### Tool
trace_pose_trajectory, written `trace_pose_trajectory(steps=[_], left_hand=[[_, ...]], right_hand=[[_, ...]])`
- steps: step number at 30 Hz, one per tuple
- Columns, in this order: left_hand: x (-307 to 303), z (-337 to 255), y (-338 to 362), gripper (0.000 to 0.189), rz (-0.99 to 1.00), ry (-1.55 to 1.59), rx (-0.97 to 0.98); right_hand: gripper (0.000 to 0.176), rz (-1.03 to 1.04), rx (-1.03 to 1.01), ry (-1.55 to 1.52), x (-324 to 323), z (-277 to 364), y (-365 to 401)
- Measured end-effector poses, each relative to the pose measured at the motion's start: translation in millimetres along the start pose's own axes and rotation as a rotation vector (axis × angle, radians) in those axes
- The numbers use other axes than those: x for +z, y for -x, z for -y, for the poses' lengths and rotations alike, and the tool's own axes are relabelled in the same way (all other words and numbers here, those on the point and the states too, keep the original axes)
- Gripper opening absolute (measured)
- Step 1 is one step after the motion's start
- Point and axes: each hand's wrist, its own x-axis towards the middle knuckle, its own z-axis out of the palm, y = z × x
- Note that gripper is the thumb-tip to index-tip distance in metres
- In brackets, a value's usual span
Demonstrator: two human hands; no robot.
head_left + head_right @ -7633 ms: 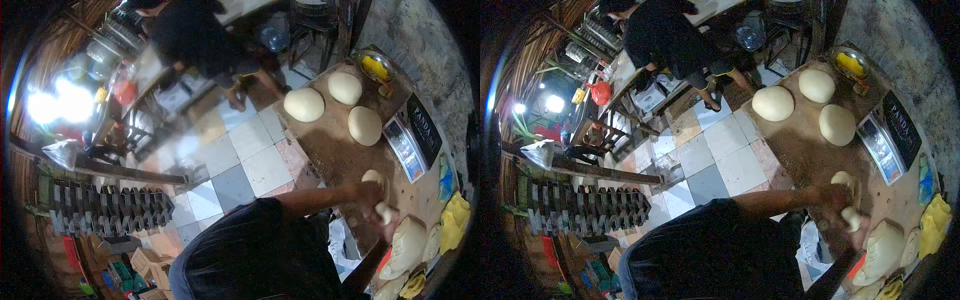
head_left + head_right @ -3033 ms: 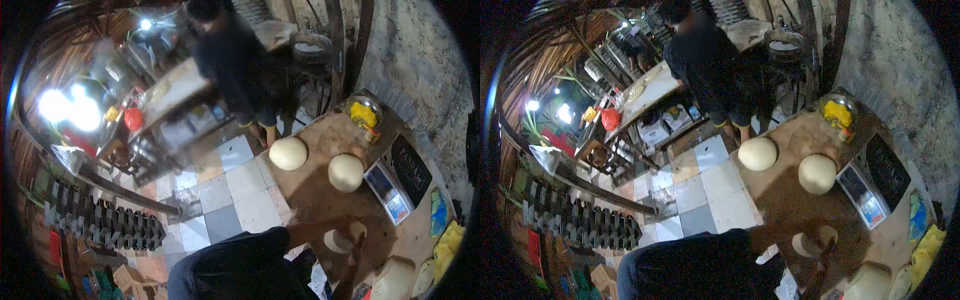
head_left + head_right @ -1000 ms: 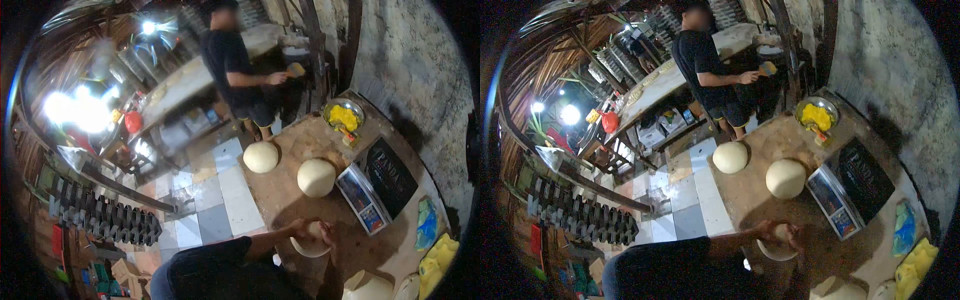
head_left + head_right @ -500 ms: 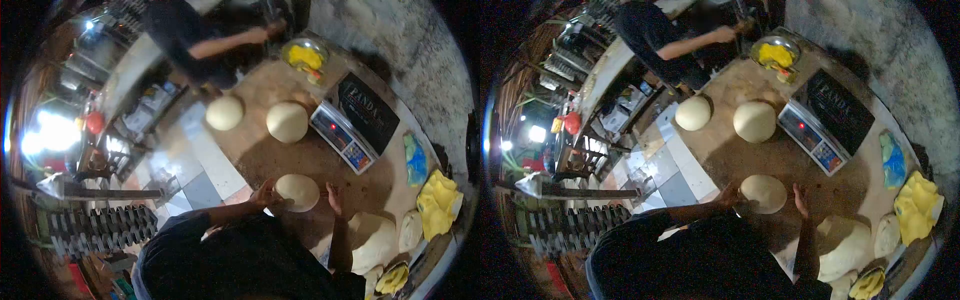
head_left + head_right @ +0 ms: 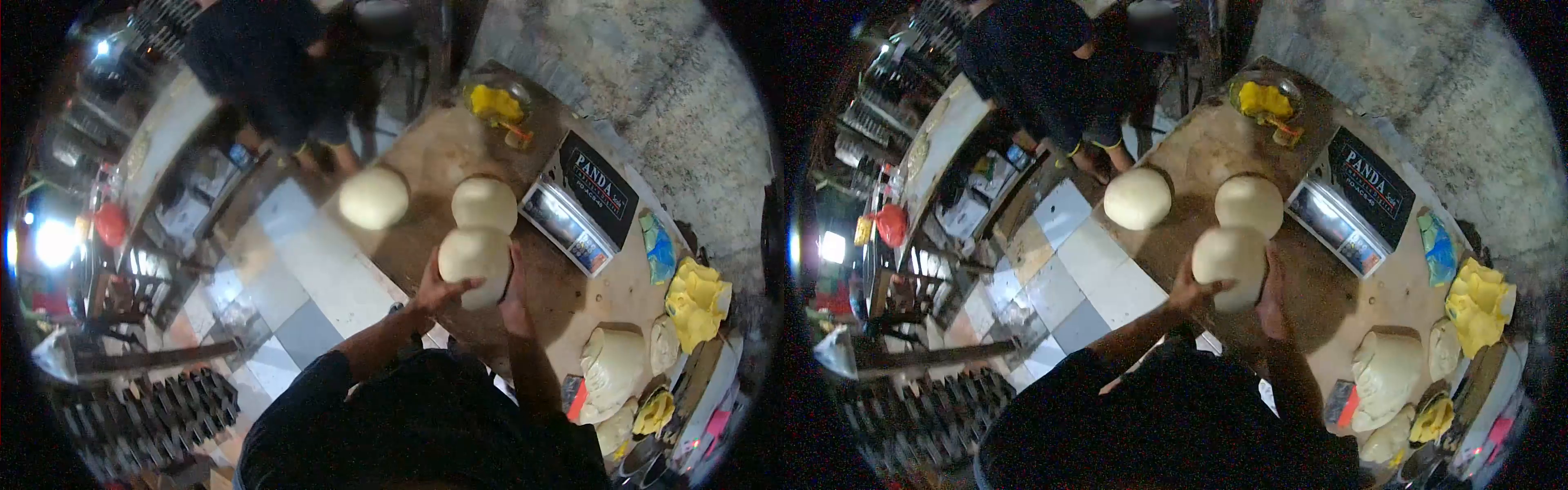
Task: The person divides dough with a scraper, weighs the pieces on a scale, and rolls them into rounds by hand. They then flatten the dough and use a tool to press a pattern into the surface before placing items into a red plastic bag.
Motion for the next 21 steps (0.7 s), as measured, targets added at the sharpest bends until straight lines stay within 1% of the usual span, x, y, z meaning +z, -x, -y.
trace_pose_trajectory(steps=[1, 2, 3, 4, 5, 6, 7, 8, 9, 10, 11, 12, 13, 14, 15, 17, 18, 19, 20, 21], left_hand=[[-6.9, -31.6, -17.5, 0.079, 0.041, -0.199, 0.146], [-26.6, -43.8, -44.6, 0.079, 0.081, -0.307, 0.327], [-46.4, -44.1, -82.1, 0.074, 0.06, -0.265, 0.353], [-38.8, -70.1, -96.9, 0.066, 0.037, -0.091, 0.379], [-48.7, -90.9, -122.8, 0.058, -0.041, -0.302, 0.205], [-69.7, -90.7, -153.6, 0.053, -0.015, -0.3, 0.129], [-57.5, -127.6, -148.1, 0.059, -0.093, -0.403, -0.022], [-72.6, -120.1, -165.2, 0.073, -0.209, -0.627, -0.134], [-118.5, -76.7, -196.6, 0.079, -0.319, -1.076, 0.02], [-133.7, -74.1, -187.7, 0.082, -0.359, -1.175, 0.109], [-147.7, -72.7, -178.2, 0.085, -0.409, -1.276, 0.196], [-137.8, -105.7, -134.4, 0.084, -0.395, -1.025, 0.195], [-168.8, -98.0, -122.5, 0.08, -0.289, -1.001, 0.279], [-208.8, -77.7, -120.6, 0.076, -0.167, -0.965, 0.358], [-211.6, -75.5, -107.3, 0.068, -0.205, -0.863, 0.302], [-215.3, -70.1, -82.1, 0.052, -0.291, -0.648, 0.206], [-201.8, -62.3, -77.7, 0.055, -0.317, -0.575, 0.26], [-196.0, -52.7, -79.9, 0.054, -0.276, -0.606, 0.31], [-170.1, -48.6, -83.0, 0.052, -0.221, -0.569, 0.326], [-144.3, -44.5, -85.5, 0.05, -0.166, -0.531, 0.339]], right_hand=[[0.055, -0.034, -0.026, 0.012, 45.9, 21.9, -5.5], [0.055, 0.012, -0.137, 0.109, 70.5, 34.4, -28.4], [0.056, 0.054, -0.248, 0.206, 94.2, 47.7, -52.8], [0.059, 0.04, -0.207, 0.261, 119.8, 62.5, -74.6], [0.062, 0.027, -0.163, 0.318, 144.8, 75.0, -95.7], [0.058, -0.108, -0.247, 0.556, 163.2, 79.6, -114.7], [0.054, -0.248, -0.317, 0.796, 175.1, 82.0, -132.8], [0.054, -0.271, -0.31, 0.788, 173.6, 81.3, -152.2], [0.055, -0.268, -0.347, 1.222, 158.6, 73.1, -175.1], [0.057, -0.244, -0.365, 1.653, 135.3, 57.6, -206.6], [0.049, -0.21, -0.442, 1.492, 129.6, 48.8, -181.2], [0.042, -0.165, -0.513, 1.329, 124.0, 40.2, -155.4], [0.035, -0.112, -0.579, 1.172, 120.2, 33.0, -128.1], [0.027, 0.057, -0.896, 1.189, 85.1, 6.0, -112.8], [0.027, -0.066, -1.099, 1.272, 76.5, -18.4, -75.1], [0.023, 0.253, -0.673, 1.283, 15.5, -39.9, 7.0], [0.02, 0.109, -0.543, 1.421, -13.3, -59.2, 49.9], [0.018, -0.03, -0.397, 1.539, -42.4, -77.1, 89.0], [0.015, -0.09, -0.721, 1.59, -67.5, -84.0, 122.8], [0.018, -0.259, -0.752, 1.574, -118.0, -109.7, 146.1]])
